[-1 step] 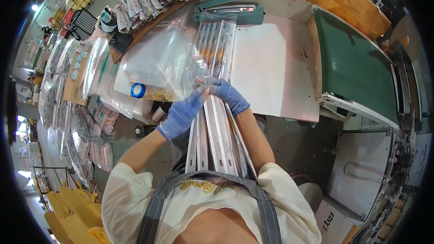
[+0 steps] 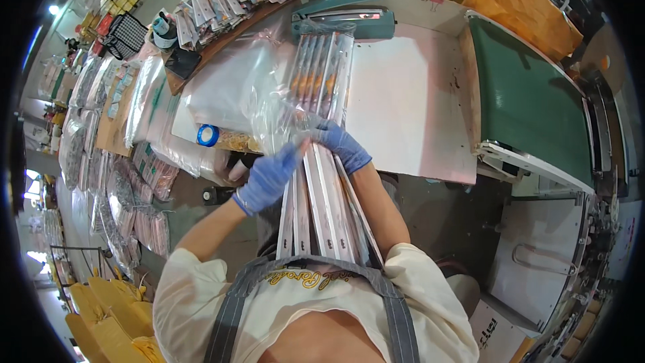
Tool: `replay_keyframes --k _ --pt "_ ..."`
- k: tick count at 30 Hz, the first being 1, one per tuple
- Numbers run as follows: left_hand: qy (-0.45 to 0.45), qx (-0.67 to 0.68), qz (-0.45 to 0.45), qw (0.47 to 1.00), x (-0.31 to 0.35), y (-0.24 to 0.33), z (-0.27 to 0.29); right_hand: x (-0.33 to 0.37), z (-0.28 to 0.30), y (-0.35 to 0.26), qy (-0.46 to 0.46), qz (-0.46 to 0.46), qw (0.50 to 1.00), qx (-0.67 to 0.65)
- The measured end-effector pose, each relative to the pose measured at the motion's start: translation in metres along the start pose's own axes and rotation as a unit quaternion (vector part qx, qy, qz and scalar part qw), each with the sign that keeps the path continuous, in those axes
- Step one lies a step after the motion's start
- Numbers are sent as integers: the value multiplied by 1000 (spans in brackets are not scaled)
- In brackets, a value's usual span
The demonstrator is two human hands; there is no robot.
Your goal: Bundling thin sticks together and sealing them into plastic sleeves using a heat sealing machine.
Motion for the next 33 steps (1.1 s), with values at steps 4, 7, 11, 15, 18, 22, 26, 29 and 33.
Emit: replay_keyframes --k 4,7,11,15,18,22,26,29,33 --pt "139 68 32 987 21 8 2 11 -14 1 69 -33 997 -4" --pt "204 81 -9 976 12 18 1 48 0 7 113 -61 992 -18" --pt "286 191 -92 934 -16 41 6 134 15 26 222 -101 958 -150" --pt "290 300 -147 897 -21 76 -19 190 8 27 305 -66 940 -137" --pt "167 308 -77 933 -37 81 -50 195 20 33 422 -74 895 -126" --pt "226 309 -54 922 -40 64 -56 188 0 35 335 -130 891 -277" --pt "168 353 -148 908 15 93 -38 231 -37 46 400 -133 887 -189" --pt "109 509 -98 848 1 46 -17 215 -49 -31 299 -130 942 -83" --pt "345 171 -247 889 -67 -41 73 158 -10 -141 301 92 664 679"
Point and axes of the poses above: each hand's wrist, its own x-axis away from the middle knuckle, its own z-axis out of the back of the hand, y = z × x, the point moved 7 cm from there along -x, towards the middle knuckle, and after that the axes turned 12 degrees about -z, right-handed, at the moved point
